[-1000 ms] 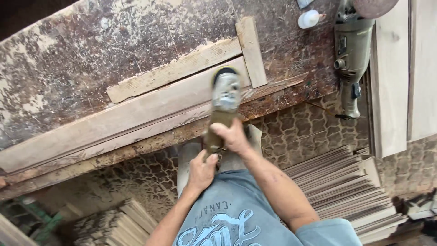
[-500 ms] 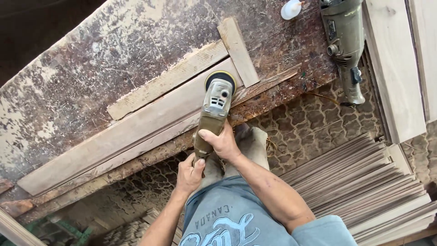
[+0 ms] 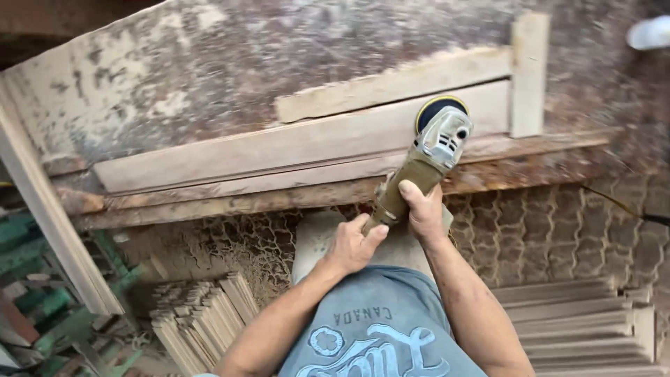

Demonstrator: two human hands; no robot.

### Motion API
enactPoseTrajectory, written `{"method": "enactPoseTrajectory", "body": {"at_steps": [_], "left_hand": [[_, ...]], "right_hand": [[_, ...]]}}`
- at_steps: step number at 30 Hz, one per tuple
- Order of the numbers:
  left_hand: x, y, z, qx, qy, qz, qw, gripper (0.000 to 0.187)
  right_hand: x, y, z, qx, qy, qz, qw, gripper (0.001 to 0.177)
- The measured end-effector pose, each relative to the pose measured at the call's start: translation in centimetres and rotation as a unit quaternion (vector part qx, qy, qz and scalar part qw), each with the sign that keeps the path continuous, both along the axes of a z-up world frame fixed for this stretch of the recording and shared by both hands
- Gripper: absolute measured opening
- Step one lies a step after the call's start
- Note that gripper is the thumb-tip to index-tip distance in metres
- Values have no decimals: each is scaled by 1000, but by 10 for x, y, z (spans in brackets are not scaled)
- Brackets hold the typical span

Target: Sanding a wooden plank with a power sander and filling gaps with wood glue.

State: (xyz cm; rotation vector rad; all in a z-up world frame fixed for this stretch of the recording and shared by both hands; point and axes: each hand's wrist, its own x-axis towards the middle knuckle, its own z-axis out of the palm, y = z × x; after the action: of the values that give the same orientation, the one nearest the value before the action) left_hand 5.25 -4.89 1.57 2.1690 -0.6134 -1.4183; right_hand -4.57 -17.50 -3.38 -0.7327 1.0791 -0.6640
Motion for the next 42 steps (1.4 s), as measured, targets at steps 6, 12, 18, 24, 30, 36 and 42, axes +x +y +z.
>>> {"method": "enactPoseTrajectory", "body": {"at_steps": [6,12,18,24,30,36,42], "left_hand": [[86,105,8,-19,23,75,997,55],[166,251,-5,-26,5,156,987,64],[214,378,-32,16,-38,336,941,44],[246,410,-11,-31,0,392,919,61],[222,348,-18,-31,12,217,976,69],[246,292,17,-131,15,113,985,70],[237,397,-48,12,50,277,959,57]], "right_hand": [[98,91,6,-12,2,93,996,27],[192,219,-26,-29,8,208,978,32],[335,328,-18,4,59,424,904,48],[388,370,1,0,59,462,885,66],[269,302,-16,10,126,288,949,41],[206,266,-36,43,43,43,997,28],[349,336,6,-21,103,381,919,51]]}}
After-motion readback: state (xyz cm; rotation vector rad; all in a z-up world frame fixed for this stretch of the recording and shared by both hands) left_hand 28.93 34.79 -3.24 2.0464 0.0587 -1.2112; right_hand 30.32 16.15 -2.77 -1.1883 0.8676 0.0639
